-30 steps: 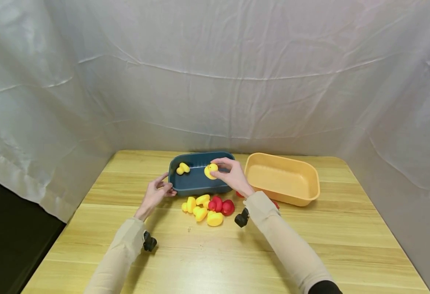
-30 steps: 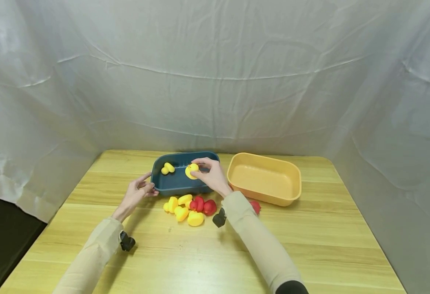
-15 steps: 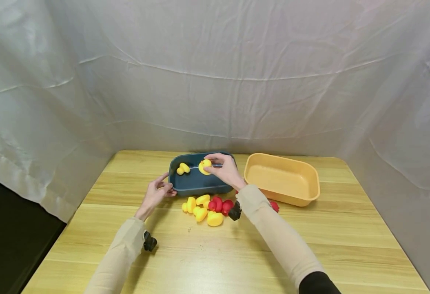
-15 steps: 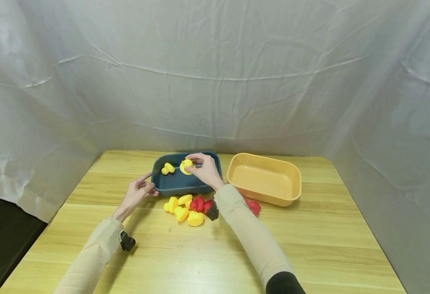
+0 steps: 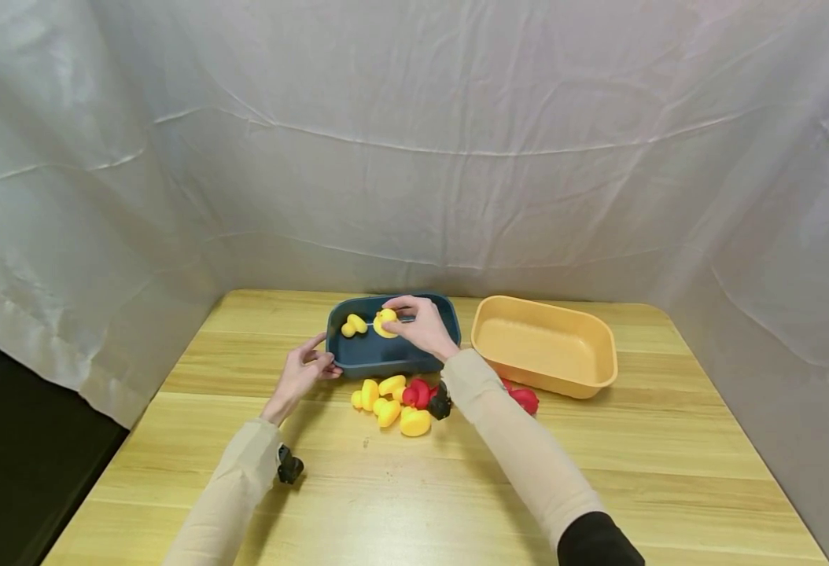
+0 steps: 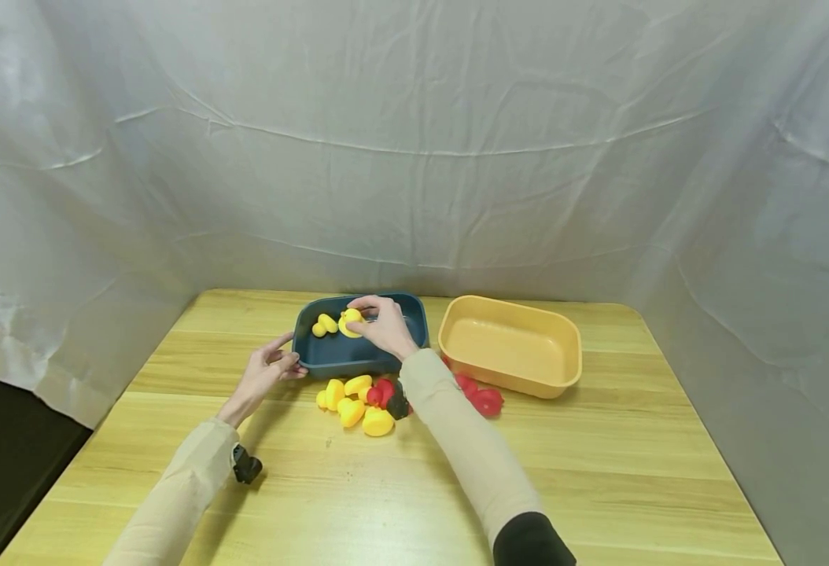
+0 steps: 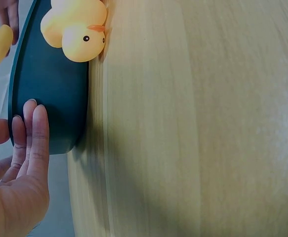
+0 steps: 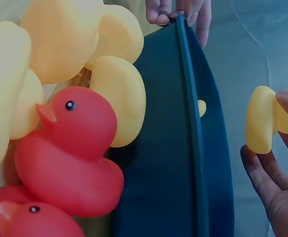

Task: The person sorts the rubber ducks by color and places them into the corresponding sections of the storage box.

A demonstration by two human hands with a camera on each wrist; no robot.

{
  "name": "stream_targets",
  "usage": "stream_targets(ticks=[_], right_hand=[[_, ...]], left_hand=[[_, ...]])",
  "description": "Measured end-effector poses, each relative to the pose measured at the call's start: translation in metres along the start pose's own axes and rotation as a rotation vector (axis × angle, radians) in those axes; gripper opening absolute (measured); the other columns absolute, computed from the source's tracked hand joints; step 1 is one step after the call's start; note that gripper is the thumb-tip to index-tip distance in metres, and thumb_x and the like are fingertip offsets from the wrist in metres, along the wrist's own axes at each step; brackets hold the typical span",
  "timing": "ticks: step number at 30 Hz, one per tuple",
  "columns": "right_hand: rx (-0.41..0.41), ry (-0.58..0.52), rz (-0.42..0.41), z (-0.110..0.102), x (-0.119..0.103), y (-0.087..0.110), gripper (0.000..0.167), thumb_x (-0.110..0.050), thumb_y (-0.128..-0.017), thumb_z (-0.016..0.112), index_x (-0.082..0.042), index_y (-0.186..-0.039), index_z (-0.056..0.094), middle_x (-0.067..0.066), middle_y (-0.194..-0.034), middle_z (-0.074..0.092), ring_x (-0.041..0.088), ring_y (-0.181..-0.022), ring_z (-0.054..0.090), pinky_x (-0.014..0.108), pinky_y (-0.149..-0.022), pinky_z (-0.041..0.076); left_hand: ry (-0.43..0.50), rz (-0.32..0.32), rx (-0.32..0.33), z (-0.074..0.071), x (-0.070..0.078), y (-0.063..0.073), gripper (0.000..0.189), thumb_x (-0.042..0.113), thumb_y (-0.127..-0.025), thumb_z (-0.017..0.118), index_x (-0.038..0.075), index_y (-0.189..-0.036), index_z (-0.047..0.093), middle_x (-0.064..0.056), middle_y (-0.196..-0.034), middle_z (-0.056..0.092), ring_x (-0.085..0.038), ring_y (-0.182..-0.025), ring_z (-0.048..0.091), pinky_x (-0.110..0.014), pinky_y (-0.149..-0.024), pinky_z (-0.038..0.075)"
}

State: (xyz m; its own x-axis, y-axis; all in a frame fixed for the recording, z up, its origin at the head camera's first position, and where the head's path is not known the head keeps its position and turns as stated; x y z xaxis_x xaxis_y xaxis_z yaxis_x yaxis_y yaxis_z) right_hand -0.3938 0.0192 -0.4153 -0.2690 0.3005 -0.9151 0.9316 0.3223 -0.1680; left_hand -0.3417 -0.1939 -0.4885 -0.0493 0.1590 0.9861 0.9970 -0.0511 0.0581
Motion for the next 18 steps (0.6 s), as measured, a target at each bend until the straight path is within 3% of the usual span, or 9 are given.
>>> stream_targets(ticks=[9, 18], right_hand=[[-0.028, 0.065, 0.025, 0.015, 0.008, -0.005, 0.032, -0.011, -0.087, 0.079, -0.005, -0.118, 0.072, 0.013, -0.120, 0.072, 0.030, -0.107, 0.068, 0.032, -0.085, 0.063], [-0.068, 0.088, 0.075, 0.032, 0.016, -0.009, 0.031, -0.011, -0.088, 0.078, -0.005, -0.118, 0.072, 0.012, -0.125, 0.069, 0.032, -0.111, 0.066, 0.035, -0.089, 0.063]], left_hand=[[0.012, 0.003, -0.003, 0.001, 0.001, 0.000, 0.061, -0.001, -0.099, 0.051, -0.003, -0.156, 0.029, -0.023, -0.100, 0.067, -0.012, -0.074, 0.072, -0.035, -0.083, 0.065], [0.013, 0.011, -0.007, 0.002, 0.002, -0.001, 0.061, 0.000, -0.099, 0.052, -0.003, -0.156, 0.030, -0.026, -0.102, 0.066, -0.010, -0.074, 0.072, -0.037, -0.083, 0.065]])
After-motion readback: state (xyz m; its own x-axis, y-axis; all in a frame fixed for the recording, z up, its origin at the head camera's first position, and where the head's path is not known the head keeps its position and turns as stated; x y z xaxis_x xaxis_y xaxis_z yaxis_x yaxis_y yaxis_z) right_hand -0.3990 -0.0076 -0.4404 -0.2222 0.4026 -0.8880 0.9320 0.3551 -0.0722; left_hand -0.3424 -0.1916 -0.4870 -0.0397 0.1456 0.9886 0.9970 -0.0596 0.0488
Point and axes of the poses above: each hand's wrist, its own y-axis away from the middle knuckle, its own z-axis out of the palm, x = y × z, the point moved 10 cm from there along -y, towards the middle knuckle
